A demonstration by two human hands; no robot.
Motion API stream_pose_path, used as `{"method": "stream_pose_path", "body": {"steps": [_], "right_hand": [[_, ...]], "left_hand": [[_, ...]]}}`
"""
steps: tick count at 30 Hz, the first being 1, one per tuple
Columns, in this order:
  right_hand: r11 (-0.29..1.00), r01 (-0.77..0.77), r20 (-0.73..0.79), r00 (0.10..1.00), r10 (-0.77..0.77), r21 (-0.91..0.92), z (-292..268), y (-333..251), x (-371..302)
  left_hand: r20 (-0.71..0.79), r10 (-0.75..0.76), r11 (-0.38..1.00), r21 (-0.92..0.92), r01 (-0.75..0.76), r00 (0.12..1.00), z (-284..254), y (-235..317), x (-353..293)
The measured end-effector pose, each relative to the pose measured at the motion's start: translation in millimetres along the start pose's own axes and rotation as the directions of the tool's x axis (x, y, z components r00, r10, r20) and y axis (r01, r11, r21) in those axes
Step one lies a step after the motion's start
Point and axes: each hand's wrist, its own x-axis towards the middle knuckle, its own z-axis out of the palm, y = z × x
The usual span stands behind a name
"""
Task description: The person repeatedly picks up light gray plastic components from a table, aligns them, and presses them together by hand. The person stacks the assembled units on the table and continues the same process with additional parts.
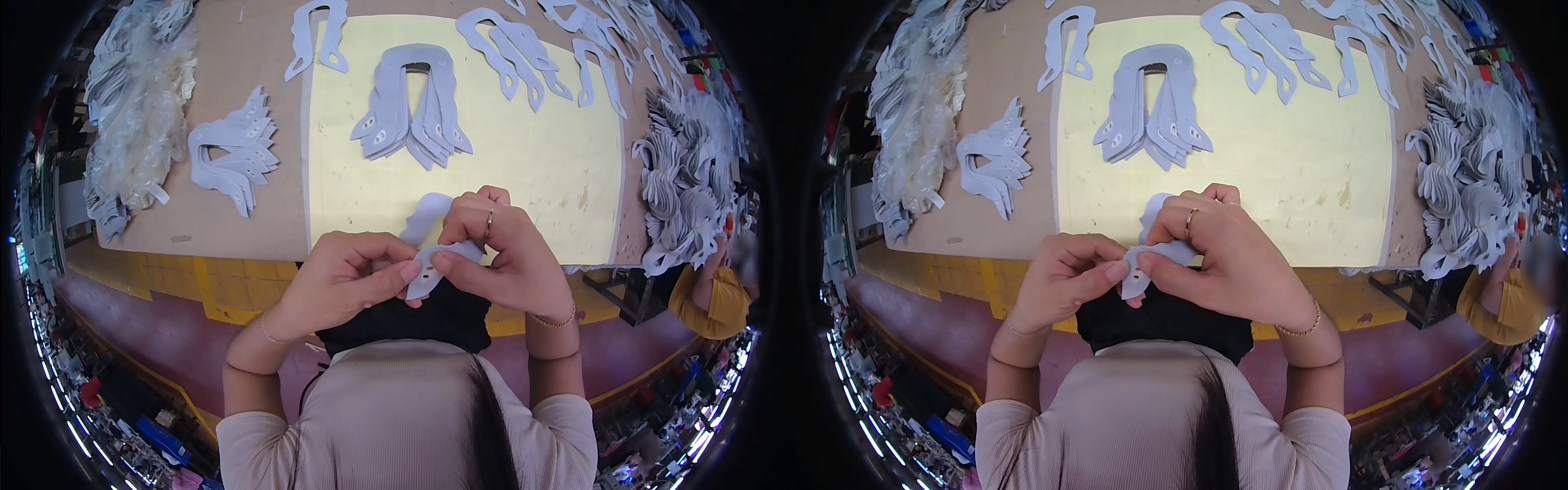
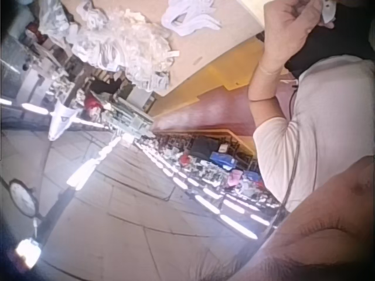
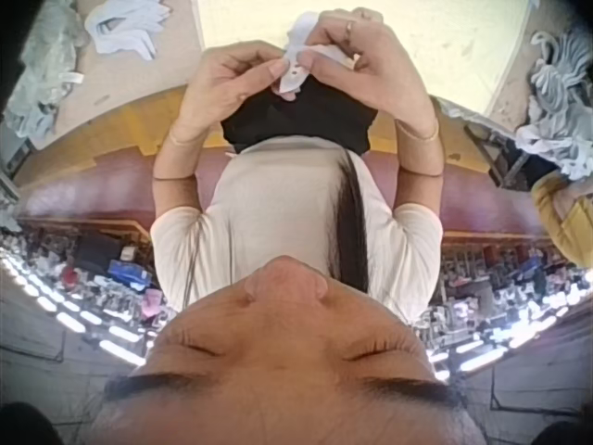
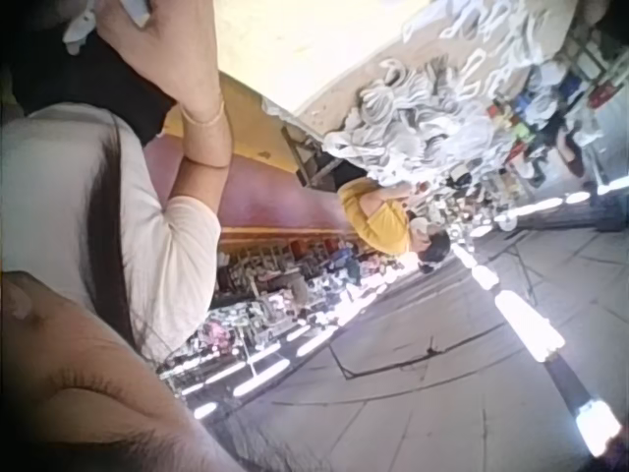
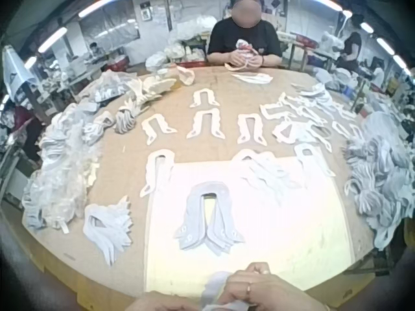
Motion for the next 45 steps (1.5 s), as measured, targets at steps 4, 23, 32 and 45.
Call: {"method": "stream_pose_path", "body": {"steps": [4, 23, 32, 45], "right_hand": [[1.0, 0.004, -0.001, 1.0, -0.004, 0.004, 0, 2, 0], [0.975, 0.091, -0.303, 0.953, -0.027, 0.202, 16, 8, 0], [0.984, 0.01, -0.03, 1.0, -0.004, 0.179, -12, -2, 8], [0.981, 0.002, 0.026, 1.0, -0.008, 0.196, -16, -2, 11]], "left_hand": [[-0.003, 0.007, 1.0, -0.025, -0.007, 1.0, 1, 0, 1], [-0.136, 0.096, 0.993, -0.055, -0.104, 0.986, 17, 3, 1], [-0.041, -0.054, 0.983, 0.171, 0.06, 0.998, 11, 42, 2], [-0.031, -0.095, 0.964, 0.245, 0.099, 0.995, 12, 57, 4]]}}
